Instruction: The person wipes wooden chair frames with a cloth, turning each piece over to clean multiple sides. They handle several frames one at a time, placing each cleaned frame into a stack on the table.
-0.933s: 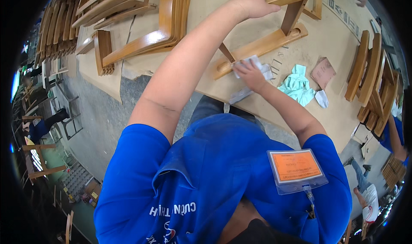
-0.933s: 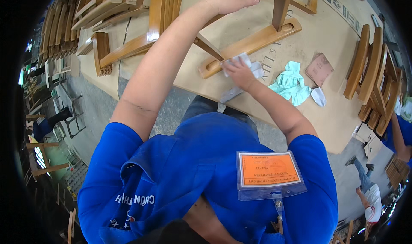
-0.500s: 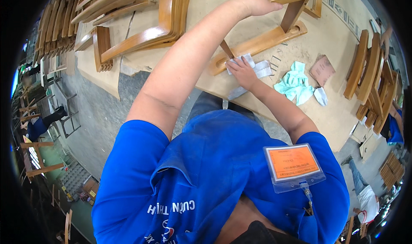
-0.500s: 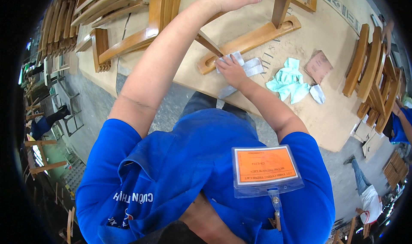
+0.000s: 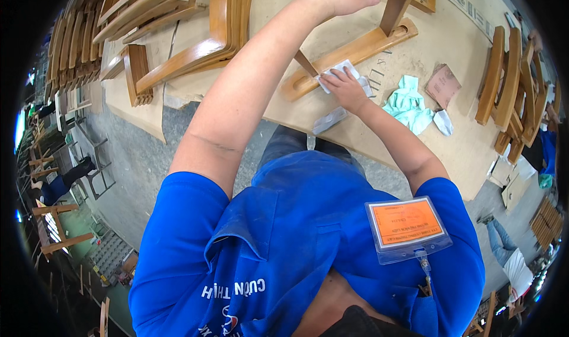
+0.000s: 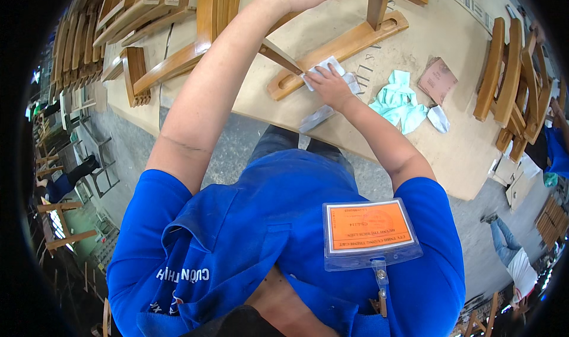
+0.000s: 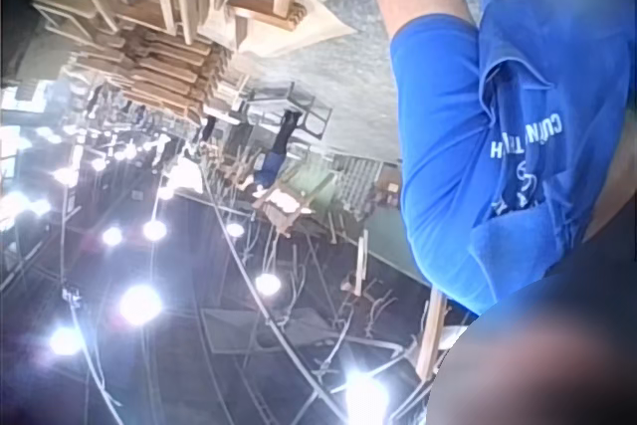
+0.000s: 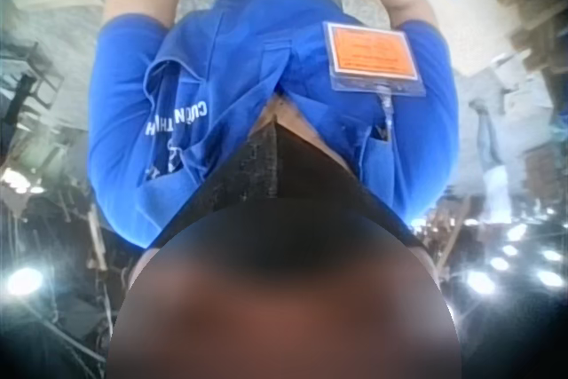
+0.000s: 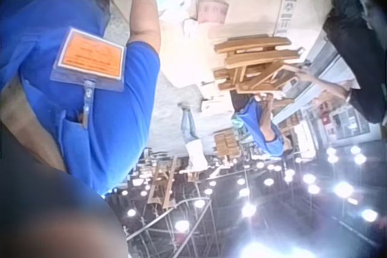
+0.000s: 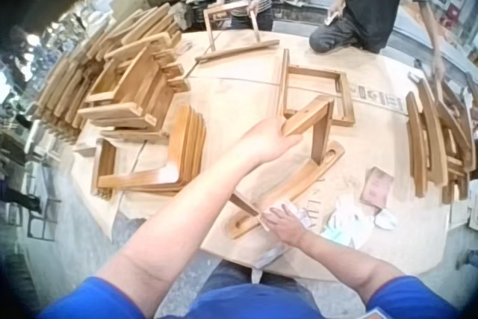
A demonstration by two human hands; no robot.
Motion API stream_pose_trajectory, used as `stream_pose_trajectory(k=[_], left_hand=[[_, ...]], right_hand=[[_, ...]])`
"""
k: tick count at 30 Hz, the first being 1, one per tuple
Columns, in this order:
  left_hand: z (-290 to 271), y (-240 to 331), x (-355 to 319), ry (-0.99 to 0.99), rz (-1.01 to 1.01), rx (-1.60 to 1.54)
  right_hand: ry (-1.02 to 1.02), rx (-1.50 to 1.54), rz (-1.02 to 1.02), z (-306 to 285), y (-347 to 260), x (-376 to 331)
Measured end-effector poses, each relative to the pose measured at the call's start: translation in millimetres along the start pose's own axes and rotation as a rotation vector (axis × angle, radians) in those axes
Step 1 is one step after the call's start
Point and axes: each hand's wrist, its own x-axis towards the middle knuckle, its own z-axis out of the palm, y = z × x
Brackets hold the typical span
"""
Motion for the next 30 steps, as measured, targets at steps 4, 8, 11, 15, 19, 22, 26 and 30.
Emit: stream_pose_trajectory(k=[4,8,11,15,19,22,26,30], left_hand=[[0.9,2.5,0.3,0.015,0.012,0.038],[1.0,4.5,-5.2,0.064,0.034,-0.014],[0.2,4.0,-2.8,-0.007,0.005,-0.031],[5.2,1.6,4.8,-0.041,-0.029,0.036],[10.9,-1.9,9.7,-0.020,-0.009,0.139],[14.7,-6.2,11.5,-0.009,-0.011,0.112],[22.6,-1.7,6.2,0.012,-0.003,-0.033],[39.5,28.9,-16.4,0.064,-0.068,-0.105]], right_hand=[[-0.045,-0.097,-0.031,3.1,-9.3,-1.1],[-0.010,0.044,-0.002,-1.7,1.7,-5.6],[0.002,-0.028,0.096,-11.2,22.3,-12.8],[-0.027,-0.076,0.251,-10.3,9.0,-9.5],[-0.106,0.025,0.072,1.6,-56.0,13.5],[-0.203,0.456,0.031,-10.9,-79.5,25.0],[0.058,0.766,0.262,-51.9,-62.8,23.3],[0.296,0.570,0.304,-75.7,-47.3,28.1]])
